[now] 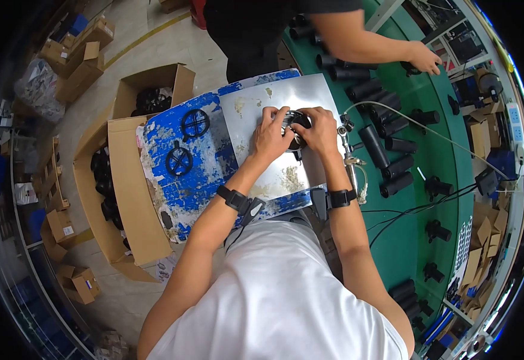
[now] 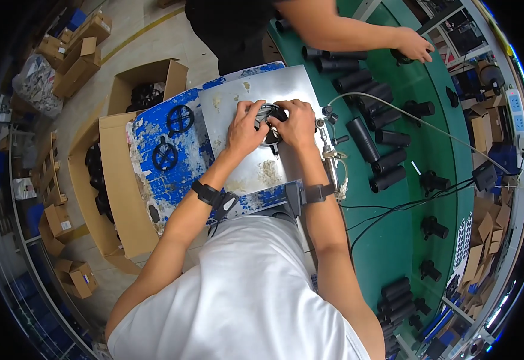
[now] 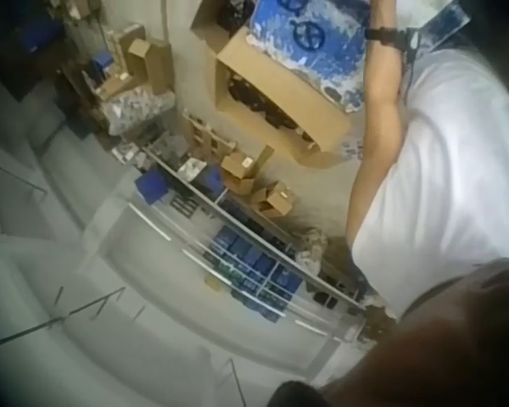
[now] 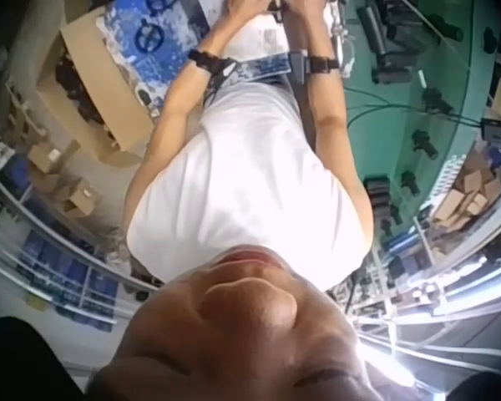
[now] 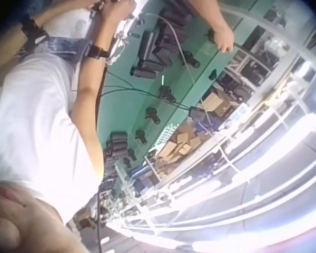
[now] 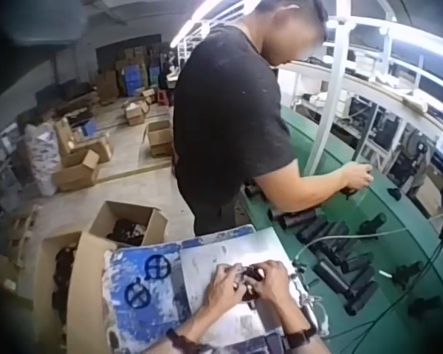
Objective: The person picks up a fan guard from a box, places it onto a metal fixture, and presses it down. They then remove the fan guard from the fixture and place it onto a blue and white table.
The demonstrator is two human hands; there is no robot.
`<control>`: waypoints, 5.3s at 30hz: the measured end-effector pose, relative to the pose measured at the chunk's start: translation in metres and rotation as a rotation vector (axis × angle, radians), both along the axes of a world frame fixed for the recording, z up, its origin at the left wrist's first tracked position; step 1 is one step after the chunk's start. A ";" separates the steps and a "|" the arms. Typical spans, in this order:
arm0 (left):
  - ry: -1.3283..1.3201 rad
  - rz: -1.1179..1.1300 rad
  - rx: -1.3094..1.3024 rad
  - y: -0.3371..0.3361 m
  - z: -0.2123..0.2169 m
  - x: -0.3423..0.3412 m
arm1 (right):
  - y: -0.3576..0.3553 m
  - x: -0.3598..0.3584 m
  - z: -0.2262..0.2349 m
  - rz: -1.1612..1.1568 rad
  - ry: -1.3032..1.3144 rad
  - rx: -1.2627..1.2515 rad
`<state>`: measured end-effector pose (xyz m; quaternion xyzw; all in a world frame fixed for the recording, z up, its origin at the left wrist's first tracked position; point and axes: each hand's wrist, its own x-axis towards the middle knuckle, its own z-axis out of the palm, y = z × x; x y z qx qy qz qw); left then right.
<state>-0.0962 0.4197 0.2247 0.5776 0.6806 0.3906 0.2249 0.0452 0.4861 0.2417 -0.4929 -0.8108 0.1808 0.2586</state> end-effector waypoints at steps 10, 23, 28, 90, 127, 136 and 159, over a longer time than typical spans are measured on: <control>0.272 -0.095 0.109 0.003 -0.014 -0.015 | -0.006 0.002 -0.003 -0.015 -0.071 -0.105; 0.373 -0.017 -0.019 -0.025 -0.013 -0.002 | -0.008 -0.007 -0.002 0.051 -0.128 0.020; 0.420 -0.087 0.034 -0.011 -0.008 -0.018 | -0.040 0.004 -0.006 -0.090 -0.051 -0.005; 0.367 -0.129 -0.065 -0.014 -0.015 -0.012 | -0.026 0.005 0.010 0.028 -0.035 -0.058; 0.419 -0.213 -0.067 -0.015 -0.017 -0.015 | -0.083 0.056 0.089 -0.149 0.315 -0.229; 0.393 -0.411 -0.030 0.010 -0.008 -0.040 | 0.015 0.221 -0.055 -0.206 0.235 -0.273; 1.048 -0.758 0.070 -0.017 0.002 -0.016 | 0.029 -0.045 0.018 0.355 -0.911 -0.073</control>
